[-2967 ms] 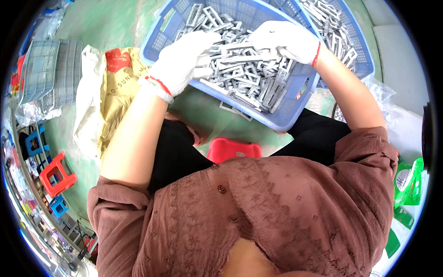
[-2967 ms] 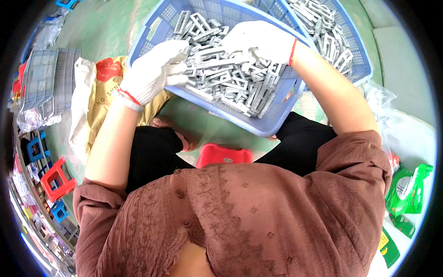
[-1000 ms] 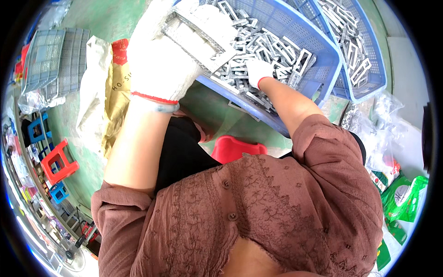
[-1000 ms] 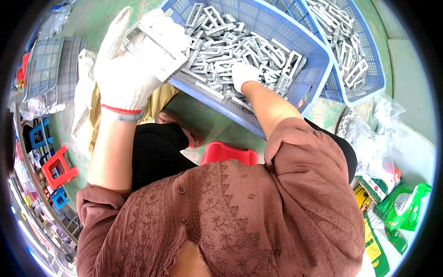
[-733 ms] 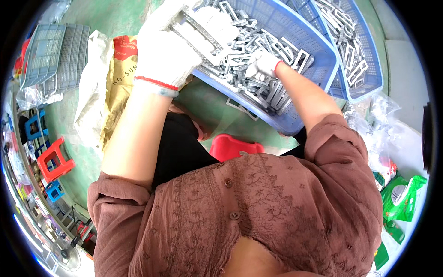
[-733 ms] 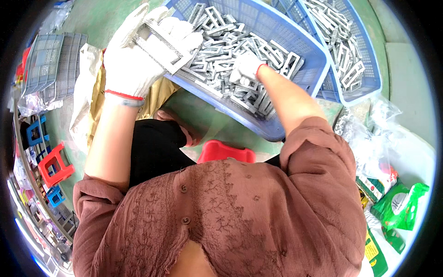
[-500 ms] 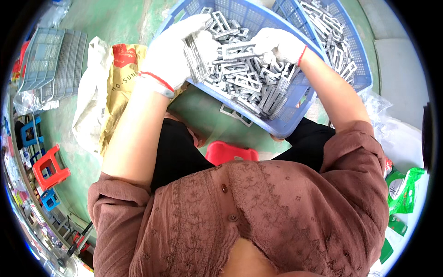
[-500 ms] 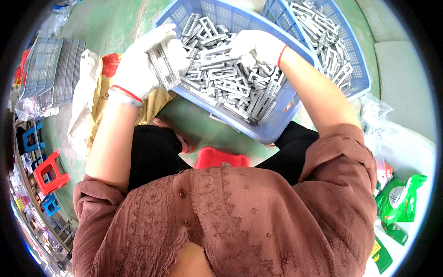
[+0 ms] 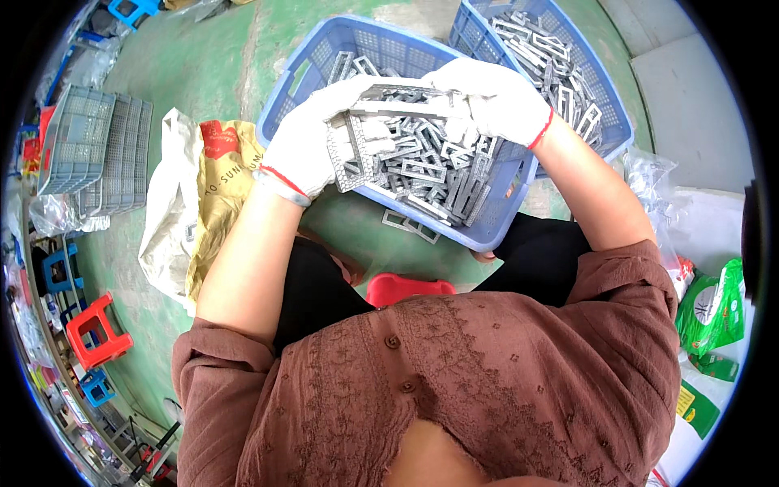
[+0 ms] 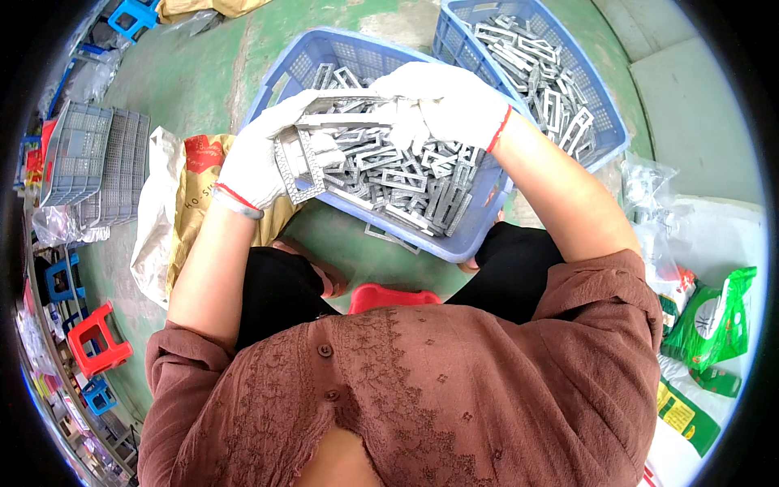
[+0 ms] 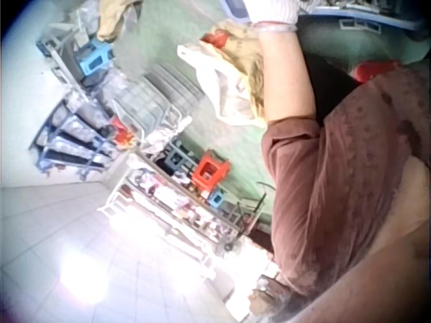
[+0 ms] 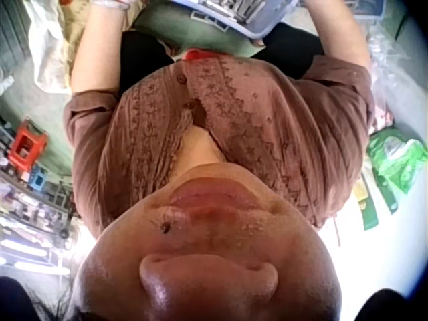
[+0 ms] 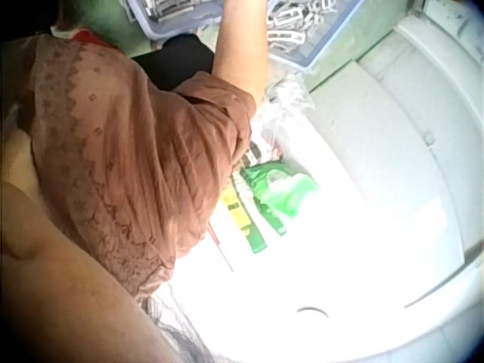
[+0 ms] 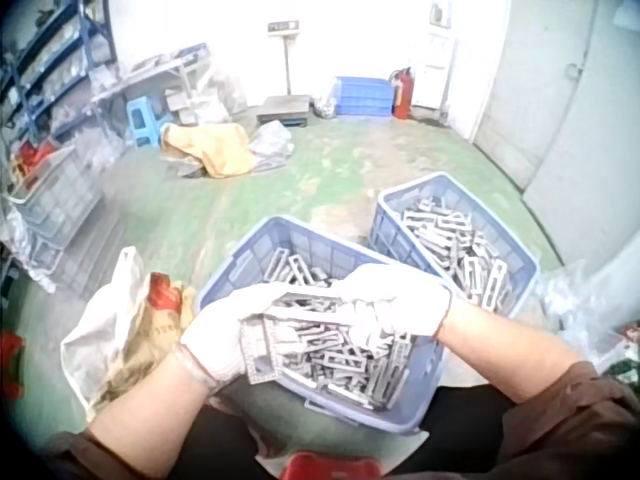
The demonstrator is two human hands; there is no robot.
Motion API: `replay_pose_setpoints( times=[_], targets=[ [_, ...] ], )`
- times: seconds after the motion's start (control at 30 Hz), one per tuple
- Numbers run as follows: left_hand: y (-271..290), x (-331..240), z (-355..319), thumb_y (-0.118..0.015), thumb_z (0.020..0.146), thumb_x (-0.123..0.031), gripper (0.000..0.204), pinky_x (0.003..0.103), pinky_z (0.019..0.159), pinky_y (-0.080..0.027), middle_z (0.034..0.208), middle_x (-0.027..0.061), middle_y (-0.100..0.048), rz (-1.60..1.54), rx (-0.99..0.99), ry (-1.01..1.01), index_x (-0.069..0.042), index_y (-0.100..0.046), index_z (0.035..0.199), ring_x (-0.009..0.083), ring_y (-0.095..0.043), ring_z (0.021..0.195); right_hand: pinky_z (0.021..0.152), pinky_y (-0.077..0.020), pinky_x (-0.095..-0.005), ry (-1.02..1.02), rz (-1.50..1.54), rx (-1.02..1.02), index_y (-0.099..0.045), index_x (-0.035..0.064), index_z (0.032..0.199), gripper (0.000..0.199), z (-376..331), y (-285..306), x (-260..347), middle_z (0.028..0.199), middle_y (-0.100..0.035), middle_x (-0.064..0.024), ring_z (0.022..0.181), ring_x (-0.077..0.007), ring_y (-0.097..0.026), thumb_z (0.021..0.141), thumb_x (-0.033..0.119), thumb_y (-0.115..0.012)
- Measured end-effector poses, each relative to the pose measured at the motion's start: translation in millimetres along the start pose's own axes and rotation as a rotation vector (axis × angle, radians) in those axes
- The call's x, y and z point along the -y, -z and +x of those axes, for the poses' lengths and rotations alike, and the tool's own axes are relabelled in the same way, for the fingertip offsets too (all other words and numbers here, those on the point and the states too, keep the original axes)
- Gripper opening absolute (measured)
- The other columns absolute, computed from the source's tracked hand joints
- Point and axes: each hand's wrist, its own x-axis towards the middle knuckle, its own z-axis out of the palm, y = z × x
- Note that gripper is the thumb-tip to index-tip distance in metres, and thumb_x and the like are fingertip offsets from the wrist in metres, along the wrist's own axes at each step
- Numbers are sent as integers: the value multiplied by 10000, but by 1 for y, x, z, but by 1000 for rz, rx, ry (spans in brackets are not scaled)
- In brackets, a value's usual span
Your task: The person sits on a low stool and sorts small rectangular metal parts from a blue basket into a white sack. They repeatedly pick up handfuls of parts, inspect them, and transfer them into the sack.
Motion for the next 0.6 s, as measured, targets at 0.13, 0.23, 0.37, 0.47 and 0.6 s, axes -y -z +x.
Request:
replay_pose_setpoints(
  times=[0.13, 0.23, 0.37, 0.47, 0.6],
  targets=[
    [1, 1, -3, -550, 998, -277, 475, 476, 882, -590, 1293, 216, -602, 0, 50, -16, 22, -516, 1365, 330, -669, 1076, 610, -588, -304, 72, -32, 55, -557, -21, 1321, 403, 7, 1, 0, 1069, -672, -131, 785, -158, -666, 961, 146, -627],
    [8, 5, 4, -542, 1002, -280, 476, 477, 886, -589, 1288, 213, -604, 27, 55, -15, 20, -514, 1370, 328, -671, 1071, 677, -590, -286, 186, -255, 18, -545, -21, 1351, 446, -2, -14, 5, 1169, -672, -142, 906, -156, -686, 944, 125, -656],
    [-3, 3, -1, -544, 1012, -399, 527, 475, 859, -592, 1200, 186, -654, -17, -51, -6, 14, -540, 1340, 305, -680, 1029, 898, -549, -311, 496, -823, -206, -541, -11, 1371, 512, -7, -33, 9, 1219, -672, -128, 1025, -173, -685, 908, 124, -717],
    [-6, 4, 4, -575, 995, -448, 523, 482, 900, -571, 1154, 176, -676, -326, 150, 14, -4, -587, 1271, 303, -675, 1032, 873, -546, -311, 824, -1259, -292, -610, 40, 1330, 489, -8, -61, 4, 1142, -714, -98, 957, -169, -699, 873, 143, -751],
    [-9, 9, 9, -569, 985, -317, 475, 504, 1025, -500, 1240, 180, -650, -349, 98, -181, 14, -551, 1325, 320, -623, 1165, 778, -546, -371, 819, -1902, -146, -631, 207, 1341, 504, -17, -89, 7, 1049, -700, -118, 899, -296, -675, 850, 300, -694]
  ],
)
